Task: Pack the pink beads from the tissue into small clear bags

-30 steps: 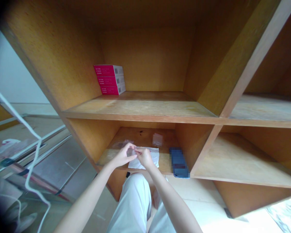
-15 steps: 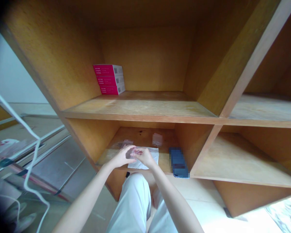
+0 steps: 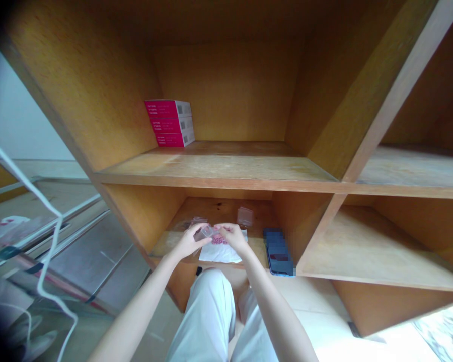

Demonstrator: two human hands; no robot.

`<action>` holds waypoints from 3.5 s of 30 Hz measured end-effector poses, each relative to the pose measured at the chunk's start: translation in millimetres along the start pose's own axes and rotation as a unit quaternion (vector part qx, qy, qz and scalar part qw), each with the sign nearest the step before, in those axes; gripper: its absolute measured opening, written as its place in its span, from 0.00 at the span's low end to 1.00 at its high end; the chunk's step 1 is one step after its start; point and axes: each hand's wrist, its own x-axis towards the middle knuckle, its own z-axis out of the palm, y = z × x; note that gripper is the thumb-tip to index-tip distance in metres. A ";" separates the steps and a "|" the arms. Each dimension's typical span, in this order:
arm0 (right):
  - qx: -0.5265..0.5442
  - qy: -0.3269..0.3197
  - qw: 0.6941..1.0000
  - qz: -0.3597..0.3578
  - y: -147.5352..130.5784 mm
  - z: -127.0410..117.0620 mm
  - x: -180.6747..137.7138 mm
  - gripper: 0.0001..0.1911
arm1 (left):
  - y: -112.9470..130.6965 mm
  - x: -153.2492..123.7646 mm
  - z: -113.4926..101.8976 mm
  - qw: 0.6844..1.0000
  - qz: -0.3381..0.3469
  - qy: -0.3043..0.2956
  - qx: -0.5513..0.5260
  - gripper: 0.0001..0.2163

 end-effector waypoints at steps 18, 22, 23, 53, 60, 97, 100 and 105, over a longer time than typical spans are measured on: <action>-0.329 0.140 0.931 -0.070 76.0 -41.9 7.6 0.13 | -39.8 6.3 41.5 0.991 -0.010 0.131 -0.001 0.19; -0.378 0.121 0.915 -0.072 76.0 -43.8 8.0 0.14 | -43.6 7.3 44.4 0.989 -0.005 0.145 0.018 0.20; -0.385 0.111 0.913 -0.072 76.5 -44.2 8.2 0.14 | -44.6 7.5 45.4 0.989 -0.004 0.148 0.022 0.20; -0.274 0.045 0.956 -0.095 -18.3 12.1 34.9 0.08 | -55.1 4.7 56.1 0.987 0.057 0.131 0.073 0.23; -0.418 -0.023 0.906 -0.064 -12.4 29.0 42.0 0.07 | -57.6 4.9 56.7 0.987 0.056 0.125 0.087 0.23; -0.517 -0.033 0.854 0.038 63.1 -54.3 35.6 0.13 | -48.1 1.9 53.1 0.987 0.054 0.128 0.075 0.21; -0.511 -0.029 0.858 0.037 63.4 -54.0 34.3 0.12 | -48.0 1.9 52.9 0.987 0.053 0.128 0.076 0.21; -0.451 0.024 0.891 0.043 56.3 -49.4 33.5 0.09 | -47.4 1.6 52.1 0.988 0.056 0.126 0.071 0.21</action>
